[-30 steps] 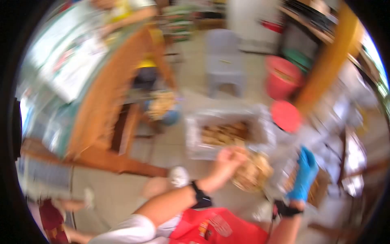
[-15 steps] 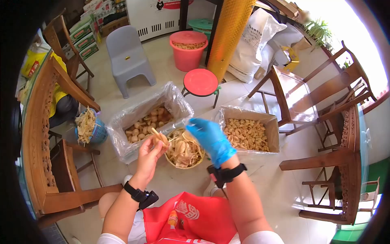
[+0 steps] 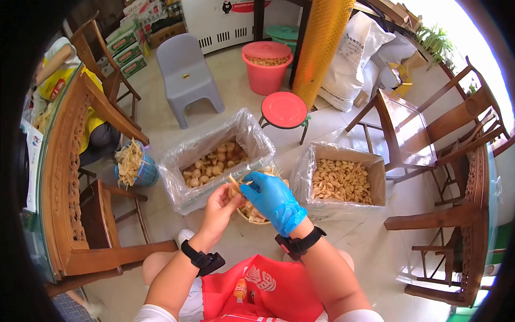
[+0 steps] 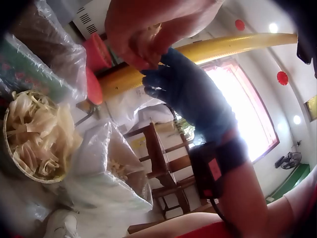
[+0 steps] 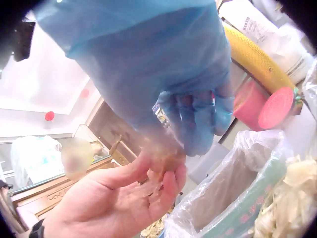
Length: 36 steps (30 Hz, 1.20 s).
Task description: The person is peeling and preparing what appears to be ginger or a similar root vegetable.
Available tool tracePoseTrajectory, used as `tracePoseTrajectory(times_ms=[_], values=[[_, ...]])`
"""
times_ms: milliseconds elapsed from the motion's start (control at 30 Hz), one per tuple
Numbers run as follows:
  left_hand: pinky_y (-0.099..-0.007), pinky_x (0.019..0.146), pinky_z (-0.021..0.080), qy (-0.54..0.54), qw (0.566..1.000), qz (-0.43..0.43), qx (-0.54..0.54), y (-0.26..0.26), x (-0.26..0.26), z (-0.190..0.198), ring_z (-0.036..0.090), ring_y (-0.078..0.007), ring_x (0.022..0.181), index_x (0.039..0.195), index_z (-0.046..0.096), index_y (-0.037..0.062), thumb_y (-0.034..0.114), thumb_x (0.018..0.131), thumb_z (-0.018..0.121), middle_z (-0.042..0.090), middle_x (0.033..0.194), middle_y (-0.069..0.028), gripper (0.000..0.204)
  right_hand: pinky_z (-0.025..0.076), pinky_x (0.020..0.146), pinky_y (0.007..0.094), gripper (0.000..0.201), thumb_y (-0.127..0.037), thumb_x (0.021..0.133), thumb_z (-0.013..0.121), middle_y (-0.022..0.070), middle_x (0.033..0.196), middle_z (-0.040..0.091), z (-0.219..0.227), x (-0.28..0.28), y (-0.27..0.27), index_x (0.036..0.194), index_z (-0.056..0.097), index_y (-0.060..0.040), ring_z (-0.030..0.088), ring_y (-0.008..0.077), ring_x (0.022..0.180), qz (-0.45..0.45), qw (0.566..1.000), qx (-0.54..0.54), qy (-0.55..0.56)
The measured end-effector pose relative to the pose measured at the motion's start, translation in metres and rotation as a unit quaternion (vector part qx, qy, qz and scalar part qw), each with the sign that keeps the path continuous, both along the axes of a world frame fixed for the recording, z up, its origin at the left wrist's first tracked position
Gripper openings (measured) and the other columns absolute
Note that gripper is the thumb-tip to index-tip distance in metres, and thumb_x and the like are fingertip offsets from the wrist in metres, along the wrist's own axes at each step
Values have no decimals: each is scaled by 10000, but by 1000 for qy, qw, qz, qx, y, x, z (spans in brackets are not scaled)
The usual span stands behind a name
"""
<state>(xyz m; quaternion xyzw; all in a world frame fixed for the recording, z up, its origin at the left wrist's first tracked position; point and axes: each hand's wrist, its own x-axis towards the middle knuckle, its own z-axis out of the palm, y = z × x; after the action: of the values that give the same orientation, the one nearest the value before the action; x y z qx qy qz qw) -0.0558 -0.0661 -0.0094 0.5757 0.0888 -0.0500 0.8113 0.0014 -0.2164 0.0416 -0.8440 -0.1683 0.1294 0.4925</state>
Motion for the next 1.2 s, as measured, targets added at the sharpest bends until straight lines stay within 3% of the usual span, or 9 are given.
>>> tracePoseTrajectory(times_ms=[67,167,233,433,633,933,1133,1167,1200], values=[[-278,836,485,-1,1000,7,3,-2,0,-1,580,-119,921,1132,508,16,123,899,586,589,1024,-41,268,473,610,308,188,-136,826,602,123,734,636,0,-1,1,909,631,30,577,168,633,-6,1000,8,-8],[-264,824,483,-24,1000,10,-8,-4,0,-4,580,-112,895,1108,508,8,115,897,588,589,1010,-41,250,458,613,358,186,-172,820,588,184,758,612,-10,0,1,907,625,-12,568,291,632,-12,999,-52,-7],[-258,817,481,-34,999,28,1,-4,2,0,577,-106,872,1084,515,7,124,898,589,586,995,-38,232,463,609,346,181,-155,839,559,157,751,632,-29,3,4,916,622,-3,596,244,631,-90,993,63,47],[-258,814,481,-61,996,68,10,-9,8,12,565,-93,876,1060,531,19,146,898,594,582,996,-36,215,492,625,273,195,-120,871,532,81,772,649,-12,9,1,887,629,48,603,131,664,-155,948,176,214],[-255,830,477,-40,995,86,-44,-8,10,15,567,-101,908,1088,534,30,144,904,583,581,1039,-43,222,499,647,261,164,-91,860,553,80,786,653,-19,18,-7,904,640,40,598,129,661,-220,893,306,245],[-256,807,474,-30,999,24,-36,-8,7,4,556,-93,897,1062,537,40,125,891,591,577,1027,-30,199,455,641,235,159,-105,855,568,51,747,621,-10,35,-39,901,640,28,560,108,671,-220,938,241,114],[-202,616,473,-16,997,16,67,-17,8,-6,530,-51,736,1047,541,73,112,816,679,539,856,20,272,425,654,245,185,-175,897,561,-13,783,566,-21,17,-30,954,628,-13,499,85,717,-155,946,251,137],[-203,600,432,8,998,-20,60,-15,12,-10,532,-62,731,1098,540,100,185,834,659,537,825,26,301,444,684,245,190,-157,900,543,14,801,587,-45,23,-33,999,627,-18,533,102,734,-126,966,214,76],[-192,573,412,-8,997,-13,76,-18,22,-7,520,-52,698,1088,550,98,183,841,651,531,791,35,280,441,682,233,194,-153,901,544,15,819,584,-19,22,-29,1013,618,-13,512,89,747,-131,968,175,127]])
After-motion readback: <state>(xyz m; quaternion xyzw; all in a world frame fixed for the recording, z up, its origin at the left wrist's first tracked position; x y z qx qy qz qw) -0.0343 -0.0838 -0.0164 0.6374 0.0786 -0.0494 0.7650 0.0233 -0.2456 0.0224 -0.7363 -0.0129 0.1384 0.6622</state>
